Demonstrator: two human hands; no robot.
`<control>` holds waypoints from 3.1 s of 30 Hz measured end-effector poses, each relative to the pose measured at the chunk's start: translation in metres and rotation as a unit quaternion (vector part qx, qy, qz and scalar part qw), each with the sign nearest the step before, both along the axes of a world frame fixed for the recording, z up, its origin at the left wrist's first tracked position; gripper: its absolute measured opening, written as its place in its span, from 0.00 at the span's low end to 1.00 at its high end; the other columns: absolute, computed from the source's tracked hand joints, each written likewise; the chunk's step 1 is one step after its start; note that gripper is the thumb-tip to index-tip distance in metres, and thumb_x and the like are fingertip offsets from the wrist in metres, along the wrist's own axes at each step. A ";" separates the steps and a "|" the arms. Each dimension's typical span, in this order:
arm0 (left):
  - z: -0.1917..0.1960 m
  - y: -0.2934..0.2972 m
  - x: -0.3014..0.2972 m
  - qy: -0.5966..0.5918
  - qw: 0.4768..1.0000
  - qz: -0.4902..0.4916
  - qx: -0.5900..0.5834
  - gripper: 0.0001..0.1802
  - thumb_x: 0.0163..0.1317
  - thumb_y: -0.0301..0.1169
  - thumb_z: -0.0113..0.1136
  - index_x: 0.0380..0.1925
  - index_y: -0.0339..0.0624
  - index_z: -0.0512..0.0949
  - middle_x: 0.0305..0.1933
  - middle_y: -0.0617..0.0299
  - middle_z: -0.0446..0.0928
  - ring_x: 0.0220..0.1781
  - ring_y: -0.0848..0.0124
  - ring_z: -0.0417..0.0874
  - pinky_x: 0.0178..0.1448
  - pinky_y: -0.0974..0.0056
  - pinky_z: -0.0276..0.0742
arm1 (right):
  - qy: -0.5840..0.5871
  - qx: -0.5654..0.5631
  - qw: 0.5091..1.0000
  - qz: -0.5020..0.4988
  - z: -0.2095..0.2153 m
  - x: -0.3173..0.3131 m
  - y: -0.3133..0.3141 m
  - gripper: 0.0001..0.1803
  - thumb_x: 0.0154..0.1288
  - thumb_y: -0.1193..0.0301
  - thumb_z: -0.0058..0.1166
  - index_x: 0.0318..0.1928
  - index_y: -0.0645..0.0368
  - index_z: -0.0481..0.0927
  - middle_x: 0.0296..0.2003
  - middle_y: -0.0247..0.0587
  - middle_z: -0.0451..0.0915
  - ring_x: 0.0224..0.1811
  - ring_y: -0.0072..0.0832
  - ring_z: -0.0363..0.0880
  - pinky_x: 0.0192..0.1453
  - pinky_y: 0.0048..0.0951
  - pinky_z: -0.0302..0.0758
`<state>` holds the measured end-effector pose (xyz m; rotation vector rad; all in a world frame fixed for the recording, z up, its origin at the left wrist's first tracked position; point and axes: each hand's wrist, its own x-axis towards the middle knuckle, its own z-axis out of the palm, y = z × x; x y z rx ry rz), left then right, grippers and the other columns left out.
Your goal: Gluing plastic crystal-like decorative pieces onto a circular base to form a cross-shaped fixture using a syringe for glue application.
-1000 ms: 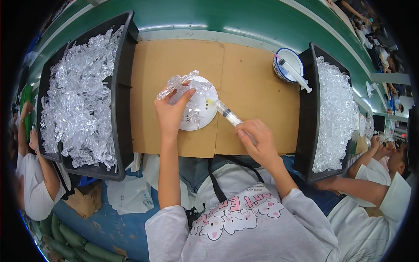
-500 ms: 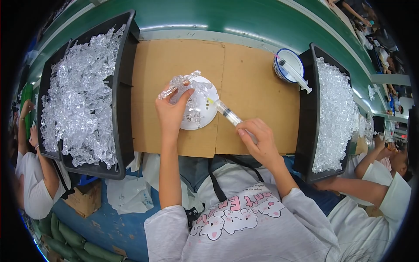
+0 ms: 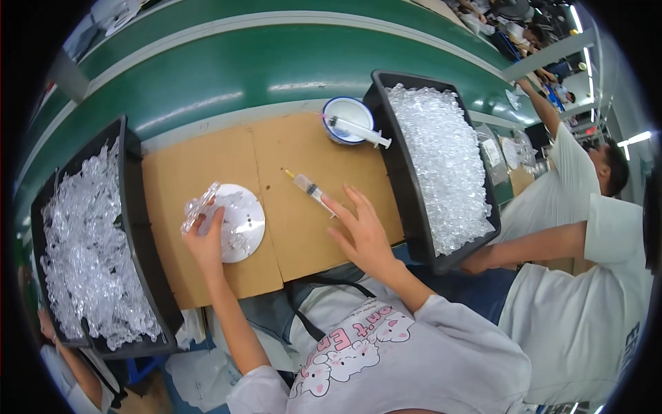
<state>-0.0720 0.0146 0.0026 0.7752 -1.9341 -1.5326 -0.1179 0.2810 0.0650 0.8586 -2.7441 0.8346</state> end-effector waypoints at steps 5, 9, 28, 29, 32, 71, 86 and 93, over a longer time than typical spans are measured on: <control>0.000 0.000 0.006 -0.028 0.999 0.013 0.006 0.14 0.50 0.23 0.66 0.39 0.36 0.82 0.38 0.63 0.81 0.40 0.76 0.76 0.51 0.66 0.69 | 0.072 -0.018 0.992 -0.099 0.081 -0.032 0.044 0.14 0.56 0.75 0.57 0.45 0.55 0.81 0.46 0.41 0.78 0.49 0.37 0.75 0.54 0.34 0.70; 0.006 0.004 -0.002 -0.001 1.000 -0.019 0.016 0.15 0.52 0.23 0.65 0.41 0.36 0.81 0.39 0.64 0.80 0.41 0.76 0.75 0.50 0.68 0.69 | 0.101 0.140 0.960 -0.221 0.082 -0.080 0.097 0.17 0.53 0.68 0.63 0.46 0.48 0.81 0.37 0.39 0.77 0.35 0.34 0.76 0.42 0.31 0.71; -0.001 0.001 0.002 0.005 0.999 -0.023 0.022 0.14 0.54 0.25 0.64 0.41 0.34 0.81 0.40 0.59 0.81 0.45 0.73 0.77 0.53 0.66 0.70 | -0.014 0.015 0.976 -0.219 0.076 -0.087 0.119 0.13 0.54 0.72 0.62 0.42 0.56 0.80 0.35 0.35 0.81 0.35 0.21 0.77 0.39 0.23 0.72; -0.001 0.001 0.002 0.008 1.000 -0.020 0.022 0.14 0.54 0.24 0.64 0.41 0.34 0.81 0.40 0.59 0.81 0.45 0.73 0.77 0.53 0.66 0.70 | -0.015 0.014 0.975 -0.221 0.076 -0.085 0.121 0.13 0.54 0.72 0.62 0.42 0.56 0.80 0.35 0.35 0.81 0.35 0.21 0.77 0.39 0.23 0.72; -0.001 0.002 0.001 0.020 0.999 -0.021 0.024 0.13 0.54 0.24 0.64 0.41 0.34 0.81 0.40 0.59 0.81 0.45 0.74 0.77 0.52 0.66 0.70 | -0.022 -0.109 0.967 -0.227 0.072 -0.082 0.128 0.13 0.58 0.72 0.59 0.45 0.57 0.80 0.38 0.34 0.81 0.39 0.18 0.77 0.43 0.20 0.73; 0.003 0.010 0.003 0.041 0.999 -0.001 0.009 0.12 0.54 0.25 0.64 0.39 0.31 0.81 0.37 0.59 0.82 0.41 0.77 0.77 0.48 0.69 0.72 | -0.127 0.013 0.981 0.144 -0.029 -0.040 -0.124 0.15 0.55 0.63 0.61 0.27 0.64 0.78 0.21 0.43 0.79 0.24 0.34 0.79 0.32 0.31 0.74; 0.003 0.007 0.018 0.007 1.000 -0.003 -0.001 0.21 0.53 0.25 0.65 0.48 0.30 0.76 0.50 0.53 0.78 0.49 0.71 0.76 0.54 0.66 0.71 | 0.015 -0.025 0.996 0.079 -0.004 -0.028 -0.022 0.23 0.52 0.65 0.64 0.50 0.53 0.76 0.40 0.40 0.77 0.42 0.37 0.76 0.48 0.34 0.72; 0.021 0.000 0.048 0.162 0.974 -0.070 0.141 0.45 0.49 0.26 0.69 0.65 0.37 0.55 0.67 0.46 0.59 0.69 0.58 0.59 0.70 0.56 0.57 | -0.024 -0.097 0.990 0.098 -0.048 -0.023 0.014 0.19 0.52 0.76 0.60 0.48 0.56 0.78 0.45 0.45 0.76 0.50 0.42 0.73 0.55 0.35 0.70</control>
